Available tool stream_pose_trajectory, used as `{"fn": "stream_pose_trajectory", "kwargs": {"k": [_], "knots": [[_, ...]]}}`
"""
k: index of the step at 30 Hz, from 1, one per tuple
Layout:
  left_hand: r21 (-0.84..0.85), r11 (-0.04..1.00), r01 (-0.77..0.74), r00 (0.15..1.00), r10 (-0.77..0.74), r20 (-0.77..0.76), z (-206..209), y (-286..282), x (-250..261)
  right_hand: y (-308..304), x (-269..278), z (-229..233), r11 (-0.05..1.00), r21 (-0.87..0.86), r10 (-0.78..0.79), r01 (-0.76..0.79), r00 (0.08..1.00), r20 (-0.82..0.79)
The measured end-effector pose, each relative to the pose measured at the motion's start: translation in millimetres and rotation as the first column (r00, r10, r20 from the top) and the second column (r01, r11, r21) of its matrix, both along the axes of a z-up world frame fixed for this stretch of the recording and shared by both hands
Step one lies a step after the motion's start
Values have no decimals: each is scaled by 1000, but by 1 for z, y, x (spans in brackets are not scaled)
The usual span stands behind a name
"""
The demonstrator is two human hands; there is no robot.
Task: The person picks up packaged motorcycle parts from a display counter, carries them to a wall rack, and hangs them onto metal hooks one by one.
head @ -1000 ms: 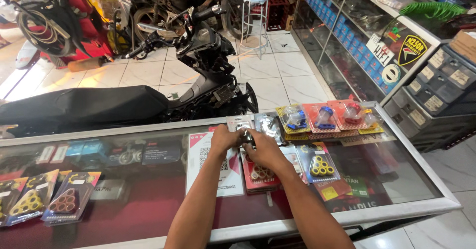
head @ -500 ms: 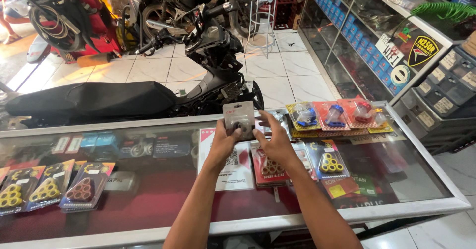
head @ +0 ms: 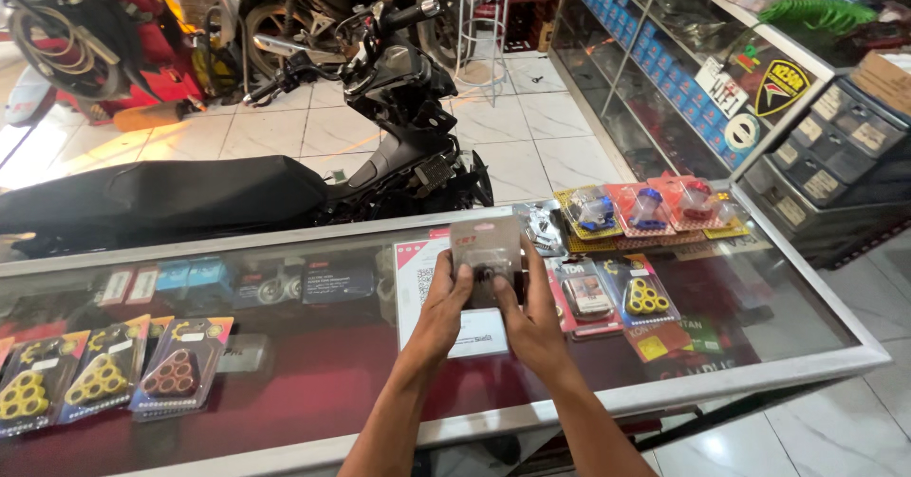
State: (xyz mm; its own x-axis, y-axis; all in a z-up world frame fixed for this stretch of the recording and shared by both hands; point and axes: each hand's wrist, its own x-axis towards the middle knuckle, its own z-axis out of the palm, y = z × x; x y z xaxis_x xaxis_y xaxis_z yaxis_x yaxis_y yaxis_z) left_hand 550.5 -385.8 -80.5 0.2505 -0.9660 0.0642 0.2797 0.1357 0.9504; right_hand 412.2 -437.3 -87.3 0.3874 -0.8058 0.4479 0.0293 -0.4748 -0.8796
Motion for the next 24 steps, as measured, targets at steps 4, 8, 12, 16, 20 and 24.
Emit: {"fn": "stream_pose_trajectory", "kwargs": {"k": [4,8,12,16,20,24], "knots": [[-5,996,-92,989,92,118,17,5,7,29,-1,0,990,142,-14,1,996,92],[-34,987,-154,906,155,393,44,11,17,51,-4,-6,985,168,-47,33,996,81],[-255,957,-135,684,276,675,58,19,17,69,-10,-9,980,139,-143,141,990,7],[-234,972,-35,686,194,701,57,24,7,87,-18,-9,973,124,-201,194,978,46],[-209,976,58,645,123,754,44,27,-3,110,-26,-4,964,99,-247,245,969,7],[-296,950,97,660,161,734,36,22,-11,121,-33,-5,975,69,-216,212,975,45]]}}
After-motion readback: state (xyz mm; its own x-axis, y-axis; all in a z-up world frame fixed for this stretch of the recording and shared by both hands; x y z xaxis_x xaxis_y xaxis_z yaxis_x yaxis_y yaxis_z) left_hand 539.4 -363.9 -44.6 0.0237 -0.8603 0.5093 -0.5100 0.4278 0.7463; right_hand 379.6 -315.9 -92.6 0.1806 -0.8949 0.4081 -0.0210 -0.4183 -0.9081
